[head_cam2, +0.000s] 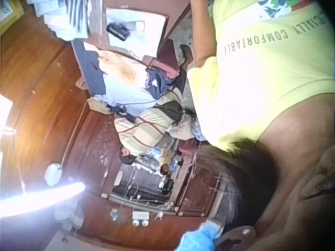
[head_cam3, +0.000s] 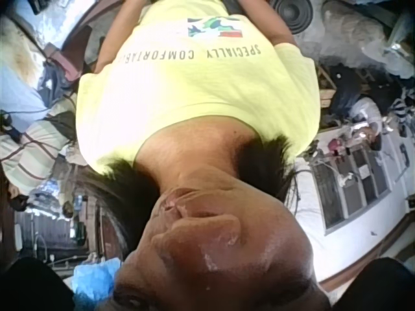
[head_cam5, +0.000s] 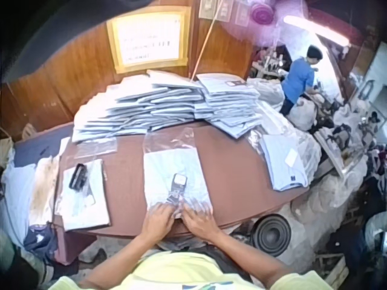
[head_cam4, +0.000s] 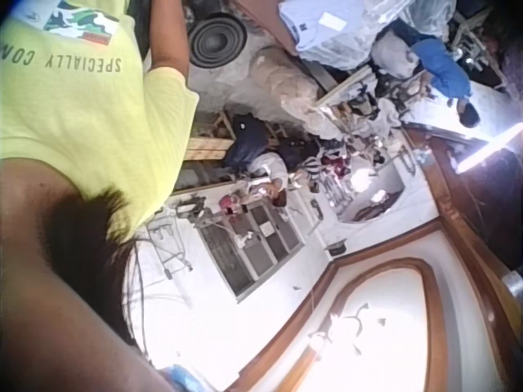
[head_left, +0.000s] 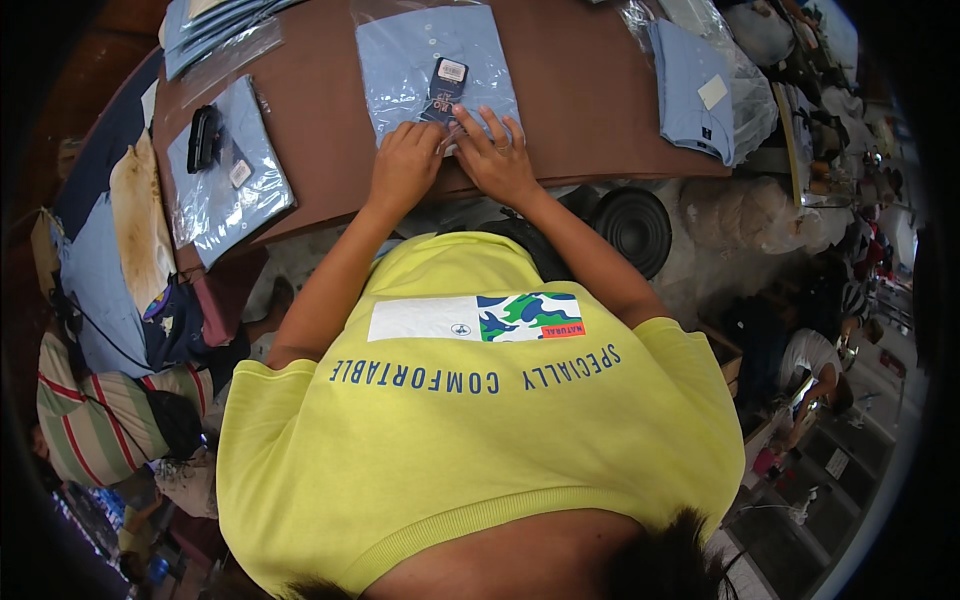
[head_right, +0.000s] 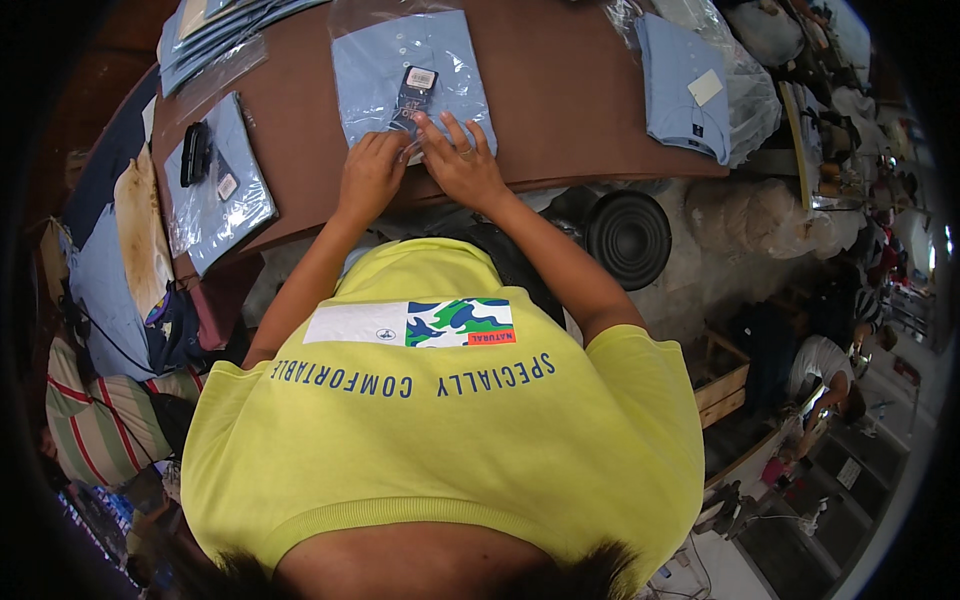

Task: The person places a folded light-blue shirt into a clear plastic bag, seals the bag with an adhesive strip, and then smooths the surface of the bag by hand.

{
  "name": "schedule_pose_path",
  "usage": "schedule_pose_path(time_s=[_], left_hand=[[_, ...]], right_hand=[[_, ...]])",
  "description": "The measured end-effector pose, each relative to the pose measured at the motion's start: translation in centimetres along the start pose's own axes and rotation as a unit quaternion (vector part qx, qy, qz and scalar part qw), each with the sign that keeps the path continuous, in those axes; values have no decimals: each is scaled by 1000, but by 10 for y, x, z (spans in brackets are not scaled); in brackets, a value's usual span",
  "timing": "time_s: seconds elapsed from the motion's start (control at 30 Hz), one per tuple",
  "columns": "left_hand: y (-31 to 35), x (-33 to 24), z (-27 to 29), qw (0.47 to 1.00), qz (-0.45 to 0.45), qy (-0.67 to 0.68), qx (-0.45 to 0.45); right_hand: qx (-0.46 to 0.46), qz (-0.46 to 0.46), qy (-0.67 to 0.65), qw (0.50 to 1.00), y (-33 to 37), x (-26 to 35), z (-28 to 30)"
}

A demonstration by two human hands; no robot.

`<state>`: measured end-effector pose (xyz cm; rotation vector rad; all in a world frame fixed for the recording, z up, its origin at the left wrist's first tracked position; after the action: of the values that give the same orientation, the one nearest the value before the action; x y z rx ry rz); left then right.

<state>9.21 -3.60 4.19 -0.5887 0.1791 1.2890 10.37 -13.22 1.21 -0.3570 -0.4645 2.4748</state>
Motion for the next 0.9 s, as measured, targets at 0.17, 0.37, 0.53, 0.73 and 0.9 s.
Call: schedule_pose_path(time_s=[0.17,0.37,0.53,0.73,0.9], left_hand=[[-3,-9,6,997,-46,-52,-28],[-2,5,5,1000,2,11,-7],[5,11,10,994,33,102,-1],[27,15,14,998,-52,38,-10],[37,23,0,991,-35,-126,24]], right_hand=[[23,-68,-34,997,-18,-4,-4],[33,-106,-2,994,-31,4,-22],[20,-129,-6,991,-34,6,-22],[-1,-78,-37,996,-33,13,-18],[4,-21,-47,999,1,25,-15]])
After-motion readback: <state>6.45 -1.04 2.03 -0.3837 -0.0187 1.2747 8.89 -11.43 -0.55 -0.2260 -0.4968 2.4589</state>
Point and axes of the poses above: each hand's wrist, its own y-axis away from the middle knuckle, its own z-axis out of the back of the hand, x = y × z, the point moved 10 cm from there along -y, towards the middle knuckle, and after that the axes turned 11 degrees about x, right-handed, at the moved point
